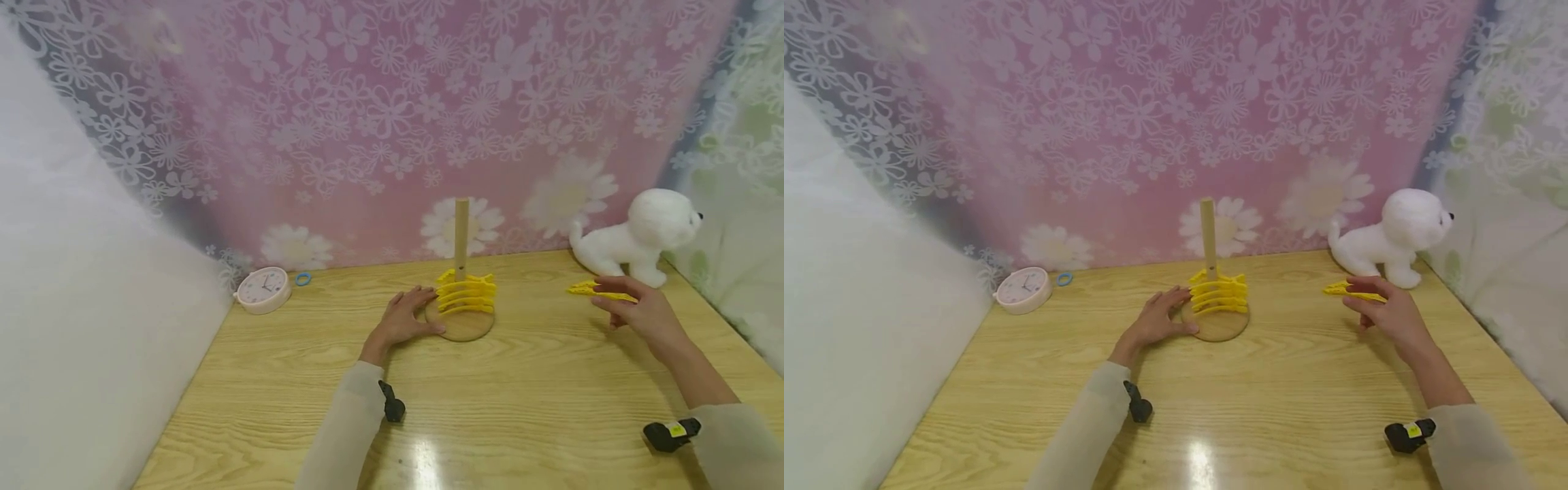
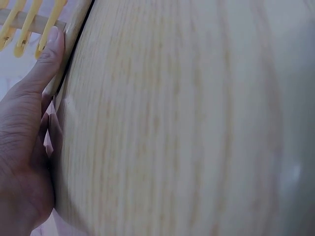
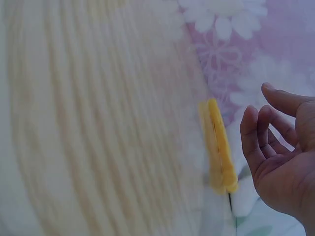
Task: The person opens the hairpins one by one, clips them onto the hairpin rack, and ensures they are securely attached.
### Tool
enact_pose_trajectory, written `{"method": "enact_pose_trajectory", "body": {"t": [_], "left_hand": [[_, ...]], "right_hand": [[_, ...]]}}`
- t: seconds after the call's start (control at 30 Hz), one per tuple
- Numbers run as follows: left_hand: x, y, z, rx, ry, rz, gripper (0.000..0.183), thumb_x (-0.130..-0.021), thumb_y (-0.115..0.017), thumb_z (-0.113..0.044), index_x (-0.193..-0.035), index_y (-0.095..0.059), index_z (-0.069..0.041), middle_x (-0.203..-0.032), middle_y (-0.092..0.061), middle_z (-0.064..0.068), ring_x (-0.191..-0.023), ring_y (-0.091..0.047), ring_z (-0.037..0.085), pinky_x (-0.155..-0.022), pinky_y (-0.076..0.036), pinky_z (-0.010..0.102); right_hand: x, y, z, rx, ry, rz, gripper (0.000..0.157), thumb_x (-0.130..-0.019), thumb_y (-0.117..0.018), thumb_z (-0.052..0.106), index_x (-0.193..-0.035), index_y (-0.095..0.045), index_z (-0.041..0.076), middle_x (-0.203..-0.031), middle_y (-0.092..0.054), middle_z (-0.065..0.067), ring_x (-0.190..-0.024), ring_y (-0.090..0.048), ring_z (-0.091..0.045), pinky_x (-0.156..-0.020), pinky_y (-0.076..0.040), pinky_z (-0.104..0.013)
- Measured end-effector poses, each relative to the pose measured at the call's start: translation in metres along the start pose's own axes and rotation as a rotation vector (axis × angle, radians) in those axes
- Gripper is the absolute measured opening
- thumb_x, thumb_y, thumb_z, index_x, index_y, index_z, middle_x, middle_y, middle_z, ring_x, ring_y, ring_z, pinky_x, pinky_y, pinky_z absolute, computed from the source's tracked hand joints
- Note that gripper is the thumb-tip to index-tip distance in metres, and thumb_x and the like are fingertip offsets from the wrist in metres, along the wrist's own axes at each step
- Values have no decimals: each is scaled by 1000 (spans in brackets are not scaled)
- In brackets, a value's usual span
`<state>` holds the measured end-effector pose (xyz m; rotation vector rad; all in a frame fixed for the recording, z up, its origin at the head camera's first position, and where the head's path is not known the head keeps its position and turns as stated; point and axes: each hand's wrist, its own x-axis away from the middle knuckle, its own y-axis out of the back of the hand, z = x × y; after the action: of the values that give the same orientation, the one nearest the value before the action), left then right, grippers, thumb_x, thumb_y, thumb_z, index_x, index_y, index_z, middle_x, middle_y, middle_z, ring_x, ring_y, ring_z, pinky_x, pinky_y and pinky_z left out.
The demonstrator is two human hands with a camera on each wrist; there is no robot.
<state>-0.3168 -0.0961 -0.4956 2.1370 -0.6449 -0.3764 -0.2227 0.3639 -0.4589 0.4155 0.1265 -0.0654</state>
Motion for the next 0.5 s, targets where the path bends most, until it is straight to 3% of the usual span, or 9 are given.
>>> {"method": "enact_pose_trajectory", "body": {"t": [0.2, 0.43, 0.5], "left_hand": [[-1, -1, 2, 0, 8, 2, 85, -91, -76, -55, -162, -39, -27, -169, -32, -10, -160, -14, 12, -130, -1, 40], [-2, -1, 3, -6, 3, 1, 86, -91, -76, -55, -163, -38, -26, -169, -32, -9, -160, -14, 12, -130, -1, 40], [-3, -1, 3, -5, -2, -2, 86, -91, -76, -55, -163, -38, -26, -169, -32, -9, -160, -15, 12, -130, -1, 41]], "right_hand": [[3, 19, -16, 32, -54, -28, 29, -100, -73, 22, -127, -65, 27, -105, -65, 28, -62, -63, -14, -57, -57, -26], [-1, 33, -27, 62, -167, -14, 33, -101, -72, 28, -132, -62, 22, -71, -69, -6, -61, -61, -17, -55, -58, -32], [-1, 35, -31, 80, -172, -19, 36, -101, -71, 31, -133, -61, 20, -69, -67, -6, -61, -61, -17, -56, -59, -32]]}}
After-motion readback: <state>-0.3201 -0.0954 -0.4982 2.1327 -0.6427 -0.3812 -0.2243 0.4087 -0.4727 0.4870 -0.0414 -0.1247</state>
